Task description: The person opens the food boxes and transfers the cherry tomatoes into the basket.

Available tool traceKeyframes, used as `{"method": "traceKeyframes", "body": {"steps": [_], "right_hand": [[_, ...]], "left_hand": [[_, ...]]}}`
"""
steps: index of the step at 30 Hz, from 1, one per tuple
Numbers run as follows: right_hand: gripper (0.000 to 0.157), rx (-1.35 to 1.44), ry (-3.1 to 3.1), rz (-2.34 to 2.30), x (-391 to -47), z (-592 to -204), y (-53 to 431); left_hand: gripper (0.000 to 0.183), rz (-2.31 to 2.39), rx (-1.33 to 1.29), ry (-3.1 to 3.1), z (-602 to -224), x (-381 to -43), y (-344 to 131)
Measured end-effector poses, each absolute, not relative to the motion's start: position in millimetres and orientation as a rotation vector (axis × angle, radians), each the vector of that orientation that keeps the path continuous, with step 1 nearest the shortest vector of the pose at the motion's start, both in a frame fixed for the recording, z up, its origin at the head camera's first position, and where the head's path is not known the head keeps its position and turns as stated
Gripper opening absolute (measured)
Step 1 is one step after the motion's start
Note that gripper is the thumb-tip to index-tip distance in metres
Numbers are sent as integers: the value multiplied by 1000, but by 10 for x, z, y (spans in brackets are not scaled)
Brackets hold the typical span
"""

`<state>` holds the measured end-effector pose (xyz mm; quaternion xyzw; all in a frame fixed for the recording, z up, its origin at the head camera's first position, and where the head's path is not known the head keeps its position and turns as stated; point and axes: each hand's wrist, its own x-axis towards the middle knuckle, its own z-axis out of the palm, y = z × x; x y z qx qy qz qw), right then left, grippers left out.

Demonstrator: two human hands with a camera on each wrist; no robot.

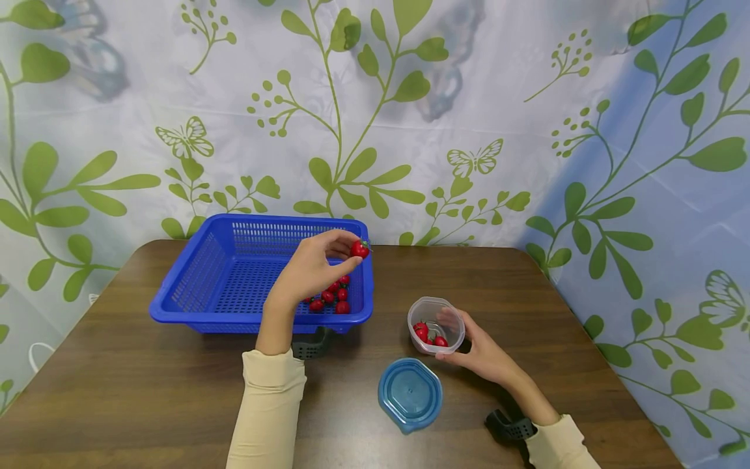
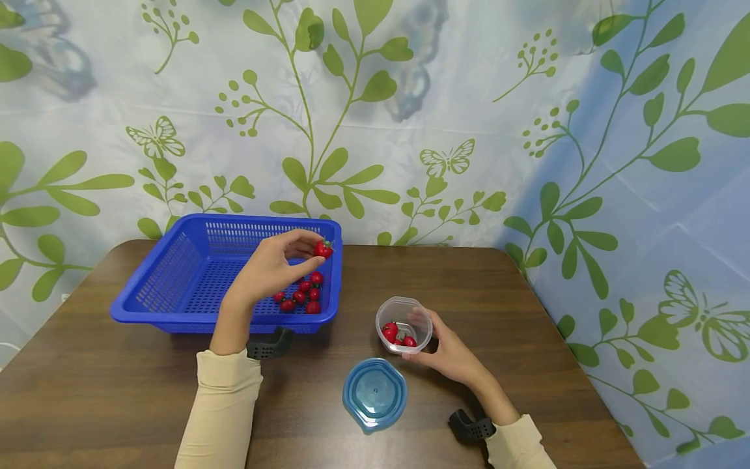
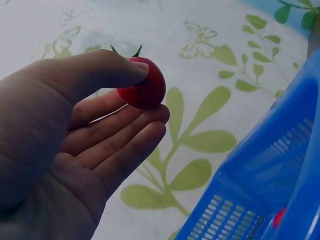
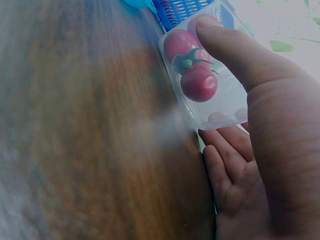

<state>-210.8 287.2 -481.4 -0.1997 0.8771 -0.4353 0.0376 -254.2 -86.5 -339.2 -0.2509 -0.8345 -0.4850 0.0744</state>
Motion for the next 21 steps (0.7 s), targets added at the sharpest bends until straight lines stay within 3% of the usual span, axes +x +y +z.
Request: {"method": "traceKeyframes", "body": {"steps": [21], "right_hand": [[87, -606, 2688, -1337, -2107, -4812, 2877]], "left_hand": [[41, -1362, -492, -2598, -3562, -2613, -1352]]}}
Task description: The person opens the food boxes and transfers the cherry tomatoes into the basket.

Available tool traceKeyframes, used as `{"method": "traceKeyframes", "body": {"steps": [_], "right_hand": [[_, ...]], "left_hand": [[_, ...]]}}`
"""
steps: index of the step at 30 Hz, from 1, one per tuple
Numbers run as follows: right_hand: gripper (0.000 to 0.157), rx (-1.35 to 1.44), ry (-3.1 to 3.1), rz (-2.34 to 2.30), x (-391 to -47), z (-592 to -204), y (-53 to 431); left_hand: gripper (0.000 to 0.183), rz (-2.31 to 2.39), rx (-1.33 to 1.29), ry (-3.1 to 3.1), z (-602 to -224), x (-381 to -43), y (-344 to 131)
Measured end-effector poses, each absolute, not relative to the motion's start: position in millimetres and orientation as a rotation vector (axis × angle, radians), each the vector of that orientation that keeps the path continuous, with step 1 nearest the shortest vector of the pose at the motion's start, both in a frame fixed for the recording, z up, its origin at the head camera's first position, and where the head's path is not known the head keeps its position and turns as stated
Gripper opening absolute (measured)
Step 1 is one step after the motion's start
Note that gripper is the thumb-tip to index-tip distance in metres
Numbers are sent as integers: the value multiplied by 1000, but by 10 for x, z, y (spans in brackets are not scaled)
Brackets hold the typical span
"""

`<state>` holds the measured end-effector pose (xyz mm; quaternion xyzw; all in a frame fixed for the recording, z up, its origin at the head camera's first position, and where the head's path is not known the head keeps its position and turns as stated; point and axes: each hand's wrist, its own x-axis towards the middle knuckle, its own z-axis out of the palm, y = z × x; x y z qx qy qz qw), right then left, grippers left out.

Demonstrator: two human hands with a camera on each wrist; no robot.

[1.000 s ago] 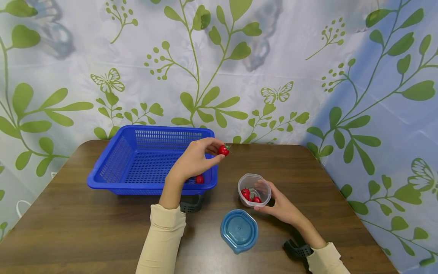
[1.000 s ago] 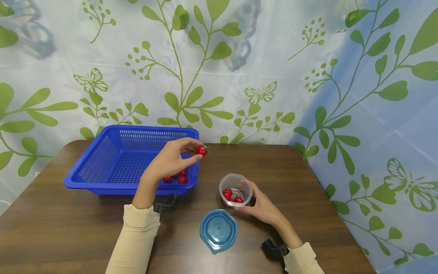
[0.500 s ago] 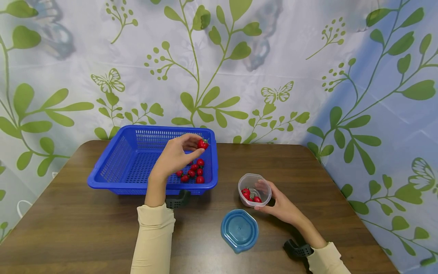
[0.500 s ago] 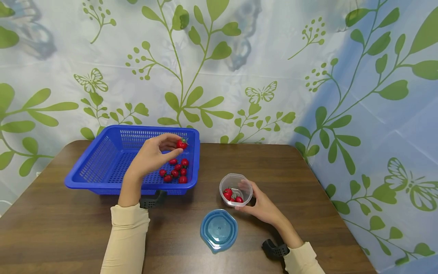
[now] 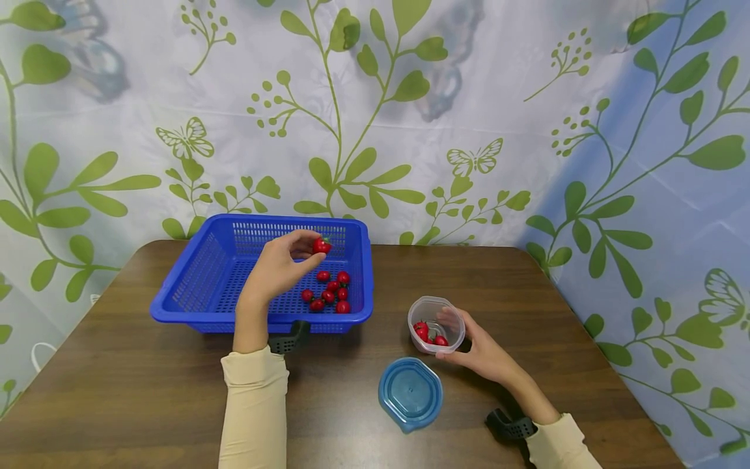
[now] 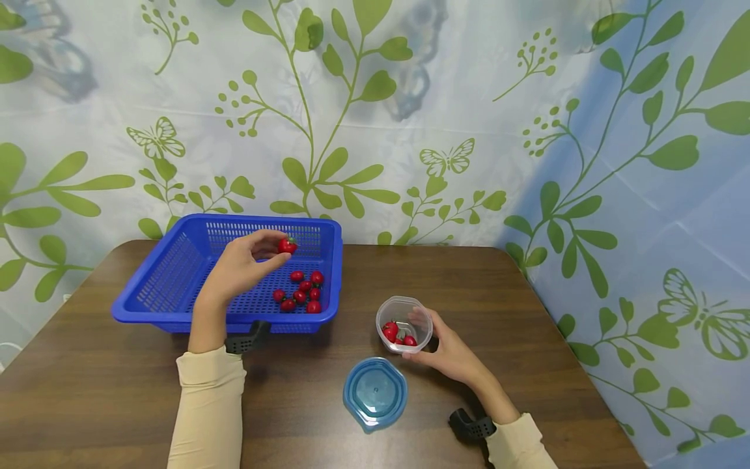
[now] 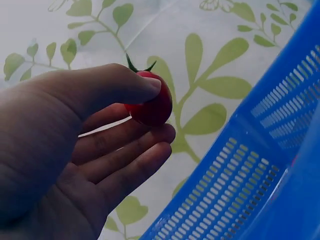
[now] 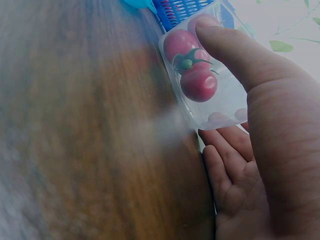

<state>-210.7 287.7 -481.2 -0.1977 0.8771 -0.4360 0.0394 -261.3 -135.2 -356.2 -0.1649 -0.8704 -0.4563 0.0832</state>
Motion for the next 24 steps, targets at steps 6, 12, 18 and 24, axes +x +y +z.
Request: {"method": "traceKeyframes", "body": {"steps": [6, 12, 18, 24], "right_hand": [[86, -617, 2697, -1328, -2110, -4823, 2885], [87, -608, 2700, -1324, -2118, -4825, 2888], [89, -605, 2684, -1337, -2118, -4825, 2887], [87, -618, 2673, -1354, -2123, -4833, 2885]], "left_hand": [[40, -1340, -455, -2593, -3572, -2612, -1438], [35, -1369, -468, -2586, -3569, -2614, -1456], [35, -1375, -478, -2576, -3572, -2619, -1456], [34, -1374, -493, -2564, -3584, -2629, -1452]]}}
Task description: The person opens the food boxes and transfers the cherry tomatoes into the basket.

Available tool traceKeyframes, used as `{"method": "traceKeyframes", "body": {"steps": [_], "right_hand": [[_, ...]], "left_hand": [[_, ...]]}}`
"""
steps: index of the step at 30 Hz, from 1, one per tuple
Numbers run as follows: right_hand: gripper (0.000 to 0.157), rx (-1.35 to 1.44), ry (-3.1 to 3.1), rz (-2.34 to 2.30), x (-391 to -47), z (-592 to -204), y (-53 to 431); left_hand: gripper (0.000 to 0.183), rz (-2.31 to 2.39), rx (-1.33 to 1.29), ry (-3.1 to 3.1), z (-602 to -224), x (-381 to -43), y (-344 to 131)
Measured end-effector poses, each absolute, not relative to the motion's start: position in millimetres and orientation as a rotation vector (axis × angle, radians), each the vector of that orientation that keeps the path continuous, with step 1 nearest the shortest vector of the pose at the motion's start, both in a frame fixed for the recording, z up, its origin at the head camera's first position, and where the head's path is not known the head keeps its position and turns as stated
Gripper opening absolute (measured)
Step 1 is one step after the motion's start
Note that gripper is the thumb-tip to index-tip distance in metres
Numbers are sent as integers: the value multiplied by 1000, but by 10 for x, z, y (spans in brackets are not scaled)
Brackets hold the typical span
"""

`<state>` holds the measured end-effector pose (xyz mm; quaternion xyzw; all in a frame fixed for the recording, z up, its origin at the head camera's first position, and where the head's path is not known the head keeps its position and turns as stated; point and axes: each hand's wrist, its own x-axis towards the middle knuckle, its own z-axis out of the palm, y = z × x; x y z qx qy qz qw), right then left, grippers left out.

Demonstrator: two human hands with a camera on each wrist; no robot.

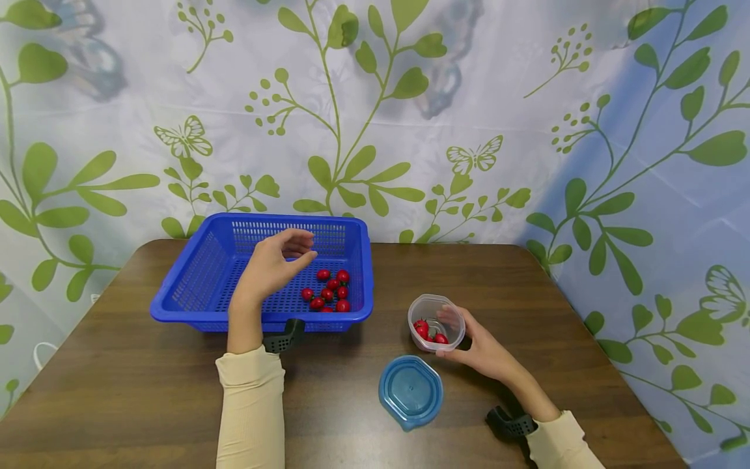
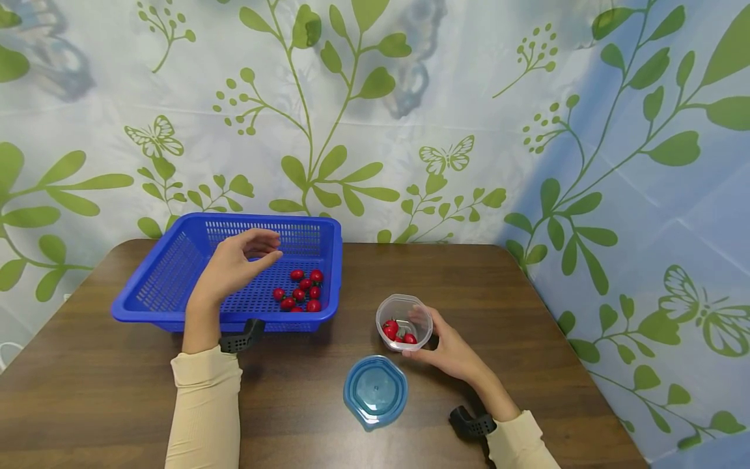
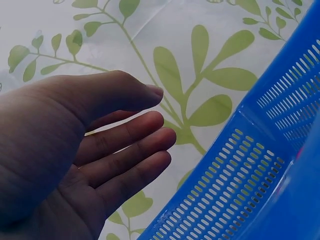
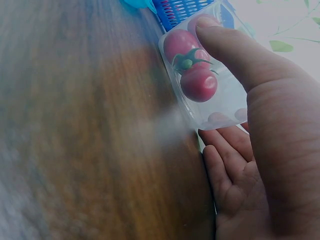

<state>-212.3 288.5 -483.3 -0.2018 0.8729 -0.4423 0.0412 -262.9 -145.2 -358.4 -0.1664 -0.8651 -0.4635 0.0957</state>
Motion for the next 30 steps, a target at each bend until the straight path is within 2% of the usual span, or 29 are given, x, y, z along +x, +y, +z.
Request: {"method": "traceKeyframes", "body": {"steps": [7, 18, 30], "right_hand": [[87, -607, 2683, -1330, -2118, -4838, 2886], [84, -617, 2692, -1326, -2106, -4843, 2877], [88, -595, 2676, -1344, -2117, -4819, 2875]], "left_hand": [[35, -1392, -516, -2562, -3580, -2612, -1377], [34, -1415, -700, -2537, -3533, -2618, -1062], [43, -1401, -810, -2557, -3525, -2641, -832]]}}
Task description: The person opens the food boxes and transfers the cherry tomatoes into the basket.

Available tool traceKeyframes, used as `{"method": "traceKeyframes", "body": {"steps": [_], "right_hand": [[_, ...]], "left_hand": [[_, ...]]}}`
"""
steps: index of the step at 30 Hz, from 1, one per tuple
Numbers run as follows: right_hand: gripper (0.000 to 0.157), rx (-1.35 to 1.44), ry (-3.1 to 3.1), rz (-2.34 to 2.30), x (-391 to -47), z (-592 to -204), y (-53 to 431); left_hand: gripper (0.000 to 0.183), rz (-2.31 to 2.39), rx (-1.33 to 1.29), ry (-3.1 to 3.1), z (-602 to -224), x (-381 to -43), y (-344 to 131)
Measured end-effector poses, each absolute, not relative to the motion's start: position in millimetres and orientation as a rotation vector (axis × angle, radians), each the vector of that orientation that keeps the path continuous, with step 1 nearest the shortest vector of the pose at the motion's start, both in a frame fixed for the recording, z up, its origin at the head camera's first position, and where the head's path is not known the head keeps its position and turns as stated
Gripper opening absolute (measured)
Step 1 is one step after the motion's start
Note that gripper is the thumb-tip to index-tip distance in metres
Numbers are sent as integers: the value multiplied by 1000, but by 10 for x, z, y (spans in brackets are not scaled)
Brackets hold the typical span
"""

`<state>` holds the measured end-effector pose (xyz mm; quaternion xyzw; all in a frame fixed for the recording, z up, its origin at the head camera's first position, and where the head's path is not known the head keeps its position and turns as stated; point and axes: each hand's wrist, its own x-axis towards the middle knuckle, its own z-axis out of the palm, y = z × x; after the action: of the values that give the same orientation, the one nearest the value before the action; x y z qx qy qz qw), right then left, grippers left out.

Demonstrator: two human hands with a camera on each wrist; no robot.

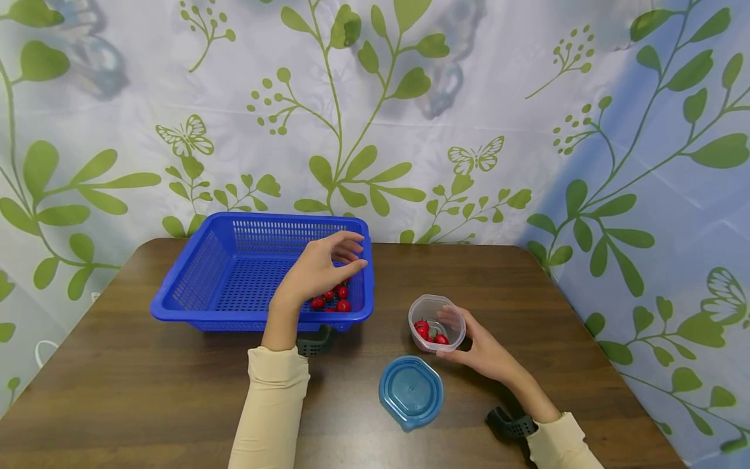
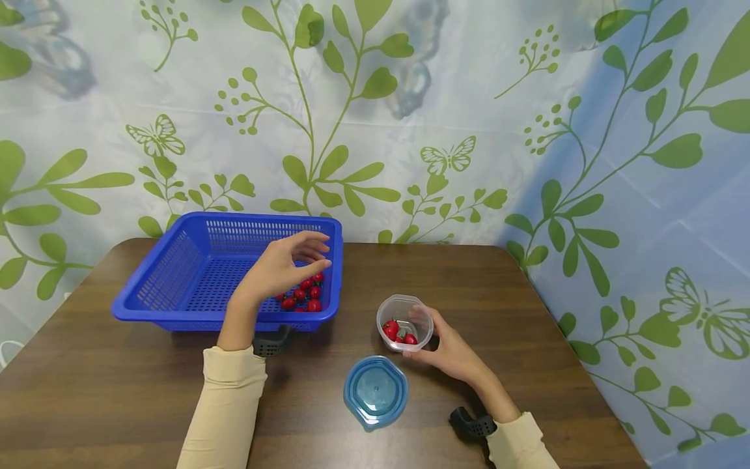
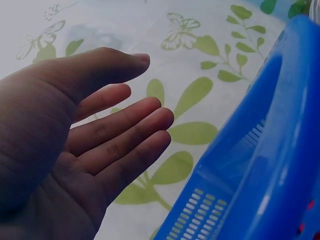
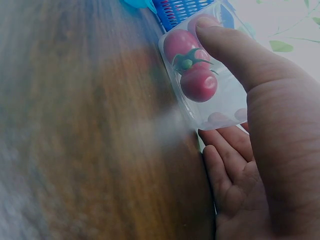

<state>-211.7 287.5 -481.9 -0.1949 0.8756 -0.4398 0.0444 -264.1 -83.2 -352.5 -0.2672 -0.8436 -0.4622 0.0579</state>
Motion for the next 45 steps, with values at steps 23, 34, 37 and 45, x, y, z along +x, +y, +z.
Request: {"method": "traceKeyframes", "body": {"steps": [23, 34, 37, 45], "right_hand": [[86, -595, 2656, -1364, -2121, -4829, 2881], [89, -576, 2653, -1352, -2121, -4829, 2888], [89, -563, 2674, -1324, -2117, -4831, 2893], [89, -551, 2680, -1320, -2113, -4828, 2893]], "left_hand": [[38, -1314, -1164, -2638, -3609, -2569, -81], [36, -1195, -1281, -2722, -3744, -2505, 233], [37, -1161, -1294, -2755, -3793, -2492, 312], [40, -1034, -1335, -2831, -3938, -2452, 480]]}}
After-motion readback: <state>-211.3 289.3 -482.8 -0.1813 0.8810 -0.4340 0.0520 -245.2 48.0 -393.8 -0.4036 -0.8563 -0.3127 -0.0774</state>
